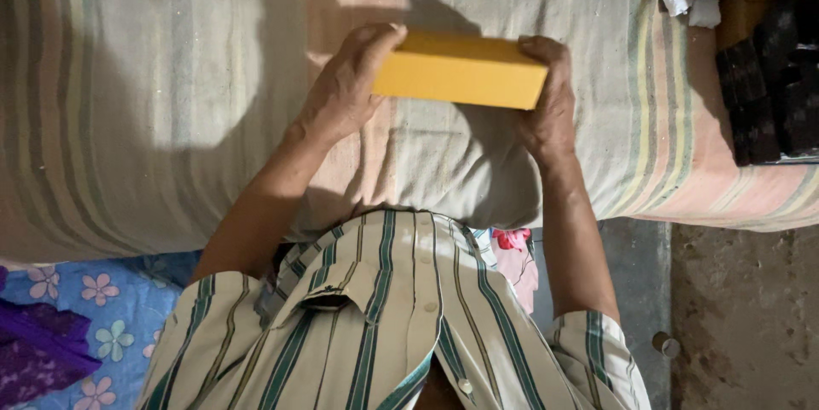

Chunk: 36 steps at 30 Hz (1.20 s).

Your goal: The person sits on the floor and folds flat yellow cardboard mailer boxes into shape, pressing the flaps and creases closed by hand, then places each finished box onto a growing stack of completed boxes beside them.

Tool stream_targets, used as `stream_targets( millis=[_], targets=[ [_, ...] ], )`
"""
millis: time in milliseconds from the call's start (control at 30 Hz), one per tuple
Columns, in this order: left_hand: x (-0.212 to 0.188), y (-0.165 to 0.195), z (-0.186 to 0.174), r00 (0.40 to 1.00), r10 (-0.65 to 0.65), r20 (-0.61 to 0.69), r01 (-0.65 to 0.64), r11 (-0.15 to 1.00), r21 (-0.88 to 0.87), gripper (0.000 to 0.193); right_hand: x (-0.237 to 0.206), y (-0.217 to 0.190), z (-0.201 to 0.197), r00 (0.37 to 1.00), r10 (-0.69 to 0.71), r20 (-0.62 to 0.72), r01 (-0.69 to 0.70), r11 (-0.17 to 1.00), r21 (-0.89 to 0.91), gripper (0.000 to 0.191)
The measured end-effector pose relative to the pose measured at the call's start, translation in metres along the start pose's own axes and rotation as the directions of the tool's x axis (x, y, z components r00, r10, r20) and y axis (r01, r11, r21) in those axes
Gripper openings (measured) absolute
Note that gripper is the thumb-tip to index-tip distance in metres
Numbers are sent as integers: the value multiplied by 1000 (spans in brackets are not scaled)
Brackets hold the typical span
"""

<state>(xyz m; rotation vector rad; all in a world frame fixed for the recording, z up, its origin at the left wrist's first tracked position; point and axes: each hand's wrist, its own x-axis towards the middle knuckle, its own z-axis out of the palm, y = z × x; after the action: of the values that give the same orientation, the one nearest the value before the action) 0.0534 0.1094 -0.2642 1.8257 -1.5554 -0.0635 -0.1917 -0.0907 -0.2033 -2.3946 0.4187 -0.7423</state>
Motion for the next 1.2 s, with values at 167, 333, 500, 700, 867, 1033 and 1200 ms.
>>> stream_targets(
  millis=[167,333,500,700,867,1033,1200],
  targets=[
    [-33,18,-12,975,220,41,-223,970,96,83,-19,-9,-1,971,-220,87,230,966,-116,68],
    [-65,35,-16,994,107,-5,-107,988,-108,88,-42,-15,-14,984,-63,164,85,988,-132,57],
    [-59,33,7,989,81,-123,-98,986,-134,87,-20,-4,13,972,109,209,-19,920,-392,57],
    [-65,31,14,988,56,-143,-80,983,-165,91,14,5,90,962,256,92,-129,726,-675,81],
    [-64,35,13,990,71,-125,-90,984,-153,90,8,2,103,968,243,57,-152,756,-636,79],
    [-73,28,21,991,14,-131,-38,983,-181,91,4,-6,106,974,209,83,-102,742,-663,87],
    [-74,14,37,952,75,-296,-122,982,-146,93,37,-40,148,827,316,465,59,773,-632,85]
  ],
)
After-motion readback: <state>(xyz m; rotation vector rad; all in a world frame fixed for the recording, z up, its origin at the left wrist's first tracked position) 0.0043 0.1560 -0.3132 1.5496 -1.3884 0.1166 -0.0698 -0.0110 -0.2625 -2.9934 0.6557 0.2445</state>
